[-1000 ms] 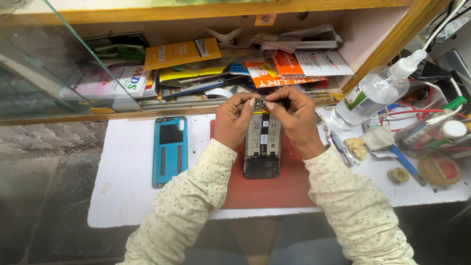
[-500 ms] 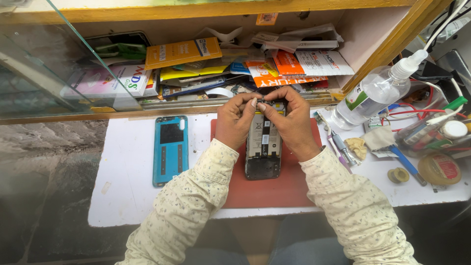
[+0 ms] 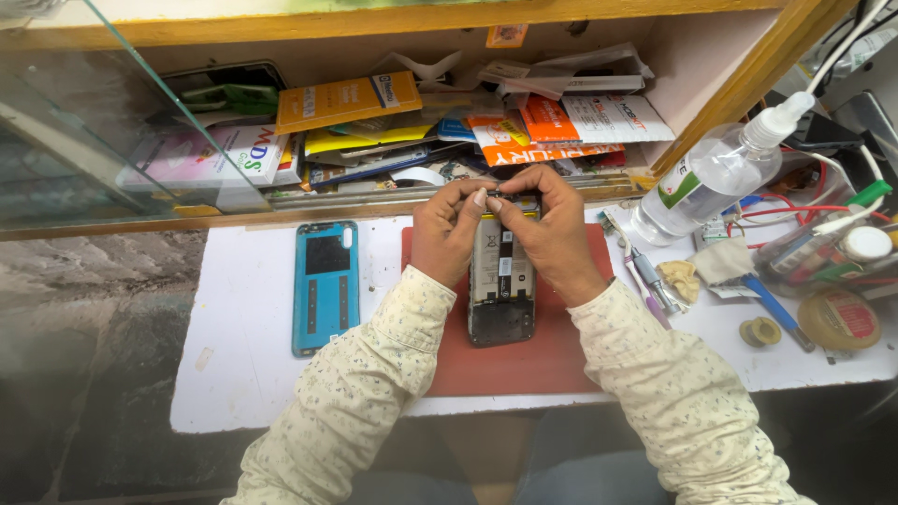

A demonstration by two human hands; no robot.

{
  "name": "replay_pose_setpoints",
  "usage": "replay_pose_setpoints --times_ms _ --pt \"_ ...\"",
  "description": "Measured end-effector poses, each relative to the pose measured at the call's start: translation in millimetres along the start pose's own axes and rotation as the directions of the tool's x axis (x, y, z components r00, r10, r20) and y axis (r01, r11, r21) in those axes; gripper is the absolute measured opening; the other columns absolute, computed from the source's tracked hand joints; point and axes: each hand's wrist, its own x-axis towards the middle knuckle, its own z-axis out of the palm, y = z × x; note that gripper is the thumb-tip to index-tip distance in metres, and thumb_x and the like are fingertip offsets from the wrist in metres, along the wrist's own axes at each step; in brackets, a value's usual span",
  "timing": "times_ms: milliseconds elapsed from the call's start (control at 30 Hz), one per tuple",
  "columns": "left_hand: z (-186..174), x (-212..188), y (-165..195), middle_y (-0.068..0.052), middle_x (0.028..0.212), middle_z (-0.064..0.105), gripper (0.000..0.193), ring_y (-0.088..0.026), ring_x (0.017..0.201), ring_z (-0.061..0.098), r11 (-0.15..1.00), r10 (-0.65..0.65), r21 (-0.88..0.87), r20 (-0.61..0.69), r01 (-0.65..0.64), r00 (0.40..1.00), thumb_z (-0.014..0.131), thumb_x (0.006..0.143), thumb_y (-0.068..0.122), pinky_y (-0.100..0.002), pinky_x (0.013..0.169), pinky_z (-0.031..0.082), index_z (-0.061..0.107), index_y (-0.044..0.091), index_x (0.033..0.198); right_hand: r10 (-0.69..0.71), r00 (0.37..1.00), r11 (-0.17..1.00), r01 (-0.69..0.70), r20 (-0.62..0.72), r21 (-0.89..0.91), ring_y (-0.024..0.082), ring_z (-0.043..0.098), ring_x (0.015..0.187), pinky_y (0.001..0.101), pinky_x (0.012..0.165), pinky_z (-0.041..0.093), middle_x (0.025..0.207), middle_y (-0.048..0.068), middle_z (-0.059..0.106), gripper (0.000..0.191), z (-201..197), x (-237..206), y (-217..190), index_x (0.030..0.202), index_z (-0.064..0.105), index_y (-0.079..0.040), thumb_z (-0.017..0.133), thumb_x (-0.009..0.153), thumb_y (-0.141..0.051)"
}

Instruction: The person cleans a small electronic component with a toothbrush and liquid, then uses a heat gun to dry it. They reattach the component to a disassembled mobile phone and secure it in place.

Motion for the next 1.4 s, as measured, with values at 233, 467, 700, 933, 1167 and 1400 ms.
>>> replay_pose_setpoints --times_ms 233,467,700,933,1167,1400 --pt "0 0 6 -0.004 0.102 0.076 0.021 -0.006 0.093 0.067 0.998 0.039 0.040 0.007 -0.039 0.999 0.060 0.105 0.014 -0.022 0.084 0.055 0.072 -0.001 0.113 0.069 0.994 0.979 -0.083 0.080 0.188 0.008 0.060 0.096 0.0236 0.088 0.050 0.102 0.000 0.067 0.014 -9 1 3 0.101 0.065 -0.003 0.075 0.092 -0.005" --pt "-2 1 -5 -0.005 0.101 0.074 0.021 -0.008 0.091 0.066 0.986 -0.081 -0.145 0.050 0.087 0.995 0.058 0.107 0.014 -0.024 0.082 0.054 0.071 -0.001 0.115 0.139 0.982 0.959 -0.166 0.130 0.229 0.009 0.066 0.096 0.0240 0.091 0.052 0.104 0.005 0.075 0.018 -26 9 7 0.110 0.073 0.001 0.068 0.096 -0.009" --pt "-12 8 -25 -0.015 0.105 0.073 0.055 -0.016 0.096 0.070 0.895 -0.327 -0.247 0.204 0.371 0.923 0.068 0.096 0.019 -0.027 0.083 0.056 0.047 -0.002 0.142 0.254 0.954 0.946 -0.280 0.163 0.163 0.009 0.068 0.092 0.0231 0.085 0.055 0.105 0.007 0.075 0.022 -40 14 19 0.117 0.072 0.004 0.066 0.096 0.002" --pt "-12 9 -14 -0.021 0.114 0.070 0.105 -0.025 0.103 0.071 0.870 -0.474 0.022 0.313 0.493 0.823 0.092 0.064 0.021 -0.036 0.086 0.058 0.032 0.003 0.149 0.398 0.916 0.887 -0.371 -0.049 0.275 0.014 0.071 0.089 0.0287 0.077 0.061 0.103 0.007 0.074 0.021 -52 14 20 0.114 0.072 0.002 0.065 0.094 0.000" --pt "-19 8 31 -0.026 0.133 0.059 0.126 -0.039 0.122 0.060 0.823 -0.227 0.558 0.493 -0.106 0.840 0.105 0.048 0.034 -0.043 0.099 0.049 0.033 0.005 0.147 0.404 0.899 0.876 -0.327 -0.168 0.355 0.012 0.067 0.083 0.0274 0.066 0.057 0.099 0.003 0.066 0.030 -45 -34 -2 0.125 0.062 -0.003 0.064 0.095 -0.001" --pt "-15 -8 46 -0.021 0.130 0.061 0.109 -0.038 0.119 0.061 0.718 -0.429 0.685 0.575 -0.123 0.696 0.094 0.053 0.035 -0.044 0.097 0.051 0.040 0.008 0.143 0.345 0.910 0.925 -0.287 -0.232 0.249 0.008 0.063 0.090 0.0226 0.076 0.052 0.109 0.004 0.066 0.032 -42 -101 -14 0.128 0.059 0.000 0.065 0.097 0.001"
